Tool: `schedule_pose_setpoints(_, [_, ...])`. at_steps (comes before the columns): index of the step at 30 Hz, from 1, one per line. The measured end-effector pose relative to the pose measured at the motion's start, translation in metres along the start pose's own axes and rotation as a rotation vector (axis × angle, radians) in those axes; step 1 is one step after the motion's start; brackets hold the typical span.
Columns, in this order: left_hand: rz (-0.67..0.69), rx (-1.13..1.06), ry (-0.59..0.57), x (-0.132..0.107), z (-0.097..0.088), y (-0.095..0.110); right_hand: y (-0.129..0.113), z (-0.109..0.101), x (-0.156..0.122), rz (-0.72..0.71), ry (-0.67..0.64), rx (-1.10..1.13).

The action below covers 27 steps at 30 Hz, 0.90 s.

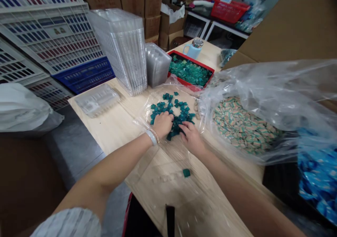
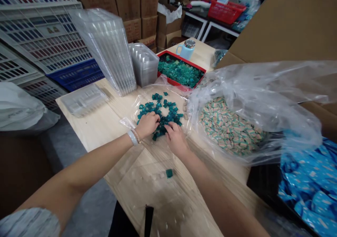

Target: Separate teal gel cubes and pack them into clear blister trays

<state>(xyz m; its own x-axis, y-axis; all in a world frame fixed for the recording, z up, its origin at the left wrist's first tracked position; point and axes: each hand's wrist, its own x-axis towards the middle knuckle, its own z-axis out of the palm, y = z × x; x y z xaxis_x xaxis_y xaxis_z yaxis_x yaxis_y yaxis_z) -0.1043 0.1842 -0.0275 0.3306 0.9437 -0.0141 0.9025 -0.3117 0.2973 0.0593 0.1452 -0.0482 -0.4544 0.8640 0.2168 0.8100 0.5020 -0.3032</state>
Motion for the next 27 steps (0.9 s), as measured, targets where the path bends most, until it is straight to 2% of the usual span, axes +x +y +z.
schedule_pose_setpoints(4, [0.127,-0.030,0.009,0.001,0.002,0.007,-0.015,-0.003,0.006,-0.033,-0.117,-0.100])
schedule_pose_setpoints(7, [0.140,-0.002,-0.028,0.003,0.004,0.006,-0.021,-0.005,0.007,0.004,-0.126,-0.091])
schedule_pose_setpoints(11, [0.098,-0.004,0.001,0.003,0.003,0.001,-0.020,-0.016,-0.012,0.083,-0.001,0.219])
schedule_pose_setpoints(15, [0.080,-0.070,0.089,0.001,0.000,0.002,-0.019,-0.032,-0.047,0.218,0.027,0.554])
schedule_pose_setpoints(19, [0.137,-0.150,0.147,-0.010,-0.010,0.019,-0.019,-0.038,-0.065,0.469,0.022,0.843])
schedule_pose_setpoints(21, [0.163,-0.285,0.170,-0.021,-0.014,0.029,-0.019,-0.038,-0.065,0.621,0.043,0.989])
schedule_pose_setpoints(23, [0.174,-0.478,0.073,-0.034,-0.012,0.037,-0.021,-0.038,-0.060,0.716,0.082,1.115])
schedule_pose_setpoints(25, [0.169,-0.665,-0.065,-0.047,-0.006,0.043,-0.024,-0.038,-0.054,0.730,0.124,1.210])
schedule_pose_setpoints(27, [0.141,-0.804,-0.110,-0.057,0.001,0.048,-0.028,-0.040,-0.049,0.717,0.164,1.292])
